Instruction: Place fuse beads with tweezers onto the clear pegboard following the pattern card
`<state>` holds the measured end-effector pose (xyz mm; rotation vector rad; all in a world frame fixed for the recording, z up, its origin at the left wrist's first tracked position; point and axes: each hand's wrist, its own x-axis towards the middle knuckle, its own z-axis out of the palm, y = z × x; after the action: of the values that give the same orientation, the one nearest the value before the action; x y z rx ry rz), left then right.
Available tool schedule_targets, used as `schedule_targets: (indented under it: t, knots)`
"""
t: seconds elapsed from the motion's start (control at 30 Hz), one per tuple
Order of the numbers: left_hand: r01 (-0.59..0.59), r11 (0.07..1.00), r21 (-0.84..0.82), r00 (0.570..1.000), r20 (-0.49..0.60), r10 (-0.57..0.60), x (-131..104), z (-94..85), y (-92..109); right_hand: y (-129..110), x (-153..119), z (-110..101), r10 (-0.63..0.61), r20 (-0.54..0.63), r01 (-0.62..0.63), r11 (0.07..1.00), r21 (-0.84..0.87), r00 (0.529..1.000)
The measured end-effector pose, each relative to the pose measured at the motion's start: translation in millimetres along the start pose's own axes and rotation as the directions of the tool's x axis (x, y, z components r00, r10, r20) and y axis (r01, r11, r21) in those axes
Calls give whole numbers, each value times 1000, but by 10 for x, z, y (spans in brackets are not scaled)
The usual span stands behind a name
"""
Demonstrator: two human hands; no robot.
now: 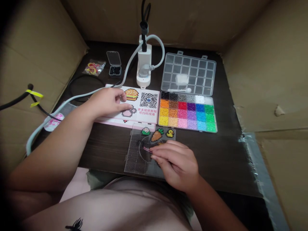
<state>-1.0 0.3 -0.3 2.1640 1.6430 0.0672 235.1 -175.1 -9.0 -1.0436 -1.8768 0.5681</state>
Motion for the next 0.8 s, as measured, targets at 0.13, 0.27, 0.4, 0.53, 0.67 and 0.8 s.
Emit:
schedule_targets:
  t: [0.13,0.27,0.4,0.53,0.67,0.8]
  knots:
    - [6,1000,-2,1000,0,-6,3,4,-4,1,9,-2,8,16,-8,1000,-2,1000]
    - [7,1000,-15,1000,9,-6,8,12,-14,10,20,9,0,29,0,1000,-5,1000]
    - [3,1000,-15,1000,1,-3,9,16,-15,21,11,19,5,13,-5,1000,-3,1000]
    - [-3,1000,-5,1000,-11,3,8,14,-8,19,-2,14,5,6,-4,1000,-12,1000]
    - [0,1000,-11,1000,-2,0,6,10,-7,13,-10,7,41,-37,-41,999,-1,999]
    - [-2,1000,-12,1000,2,2,1,2,-13,37,-23,-32,79,-124,-83,996,-31,989]
